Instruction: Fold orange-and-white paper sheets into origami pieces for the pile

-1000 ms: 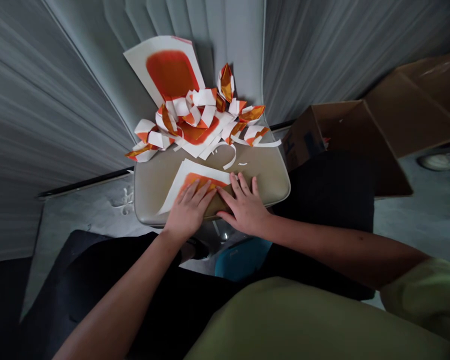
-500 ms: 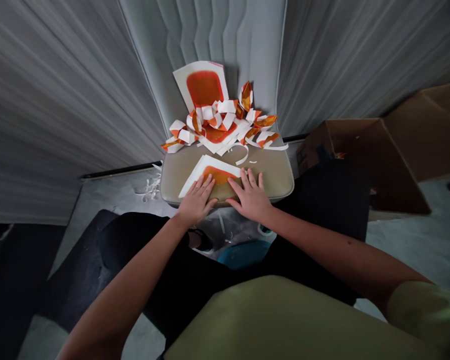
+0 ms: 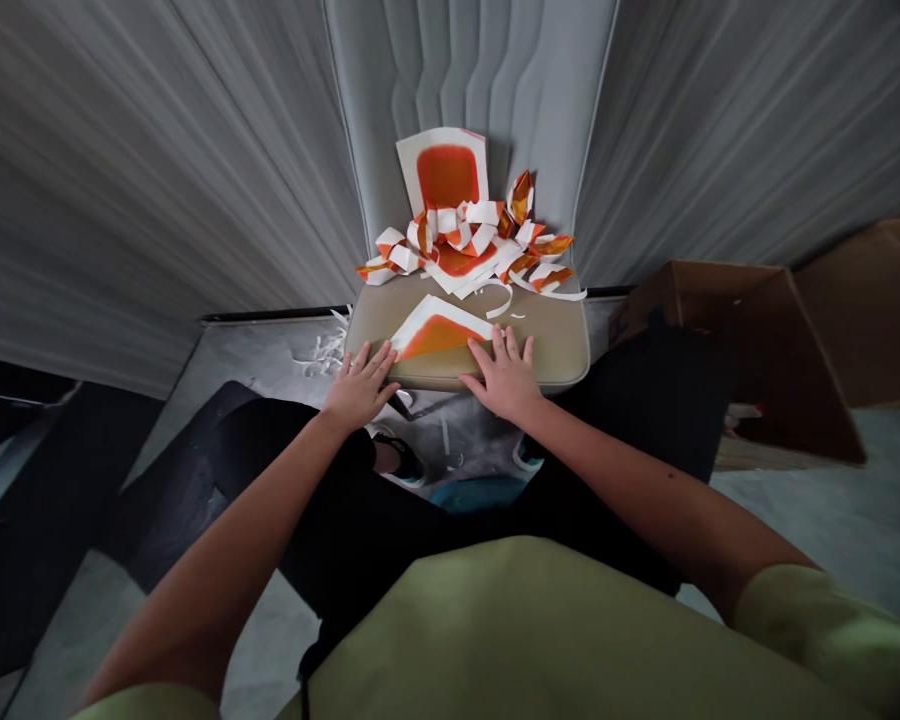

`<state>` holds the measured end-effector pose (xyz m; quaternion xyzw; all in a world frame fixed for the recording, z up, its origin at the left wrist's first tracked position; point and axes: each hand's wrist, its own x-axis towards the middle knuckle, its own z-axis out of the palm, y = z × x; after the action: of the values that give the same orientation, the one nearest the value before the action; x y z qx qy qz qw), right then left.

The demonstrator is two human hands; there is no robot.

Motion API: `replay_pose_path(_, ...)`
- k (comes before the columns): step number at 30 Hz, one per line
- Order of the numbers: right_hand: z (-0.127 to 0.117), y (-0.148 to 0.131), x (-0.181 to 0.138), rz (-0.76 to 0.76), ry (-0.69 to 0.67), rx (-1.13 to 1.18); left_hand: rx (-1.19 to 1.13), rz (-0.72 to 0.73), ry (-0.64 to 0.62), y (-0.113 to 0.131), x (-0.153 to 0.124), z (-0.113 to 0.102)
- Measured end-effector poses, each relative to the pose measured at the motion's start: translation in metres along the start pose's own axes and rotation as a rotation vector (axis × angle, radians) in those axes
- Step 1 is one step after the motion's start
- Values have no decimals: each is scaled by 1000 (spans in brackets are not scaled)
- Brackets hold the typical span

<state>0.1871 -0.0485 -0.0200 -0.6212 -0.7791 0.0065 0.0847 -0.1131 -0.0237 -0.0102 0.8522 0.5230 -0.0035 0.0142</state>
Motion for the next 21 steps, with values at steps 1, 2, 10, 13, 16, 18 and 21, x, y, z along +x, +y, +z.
replay_pose_path(1,1,0,0,2,2,-2,1,-16,7,0,-2,-1)
replay_pose_path(2,1,0,1,6,1,-2,2,-36,17,1,-4,-2)
replay_pose_path(10,0,-1,2,10,-6,-23,-83,-85,250,78,15,4)
replay_pose_path(13,-2,0,2,9,-37,-19,-150,34,226,113,33,10)
replay_pose_path(16,-6,0,3,41,-59,28,-179,9,214,128,44,16)
replay_pose_path(18,-10,-2,3,73,-20,59,-187,5,213,128,46,19)
replay_pose_path(21,-15,-3,4,19,55,74,-195,22,217,125,46,22)
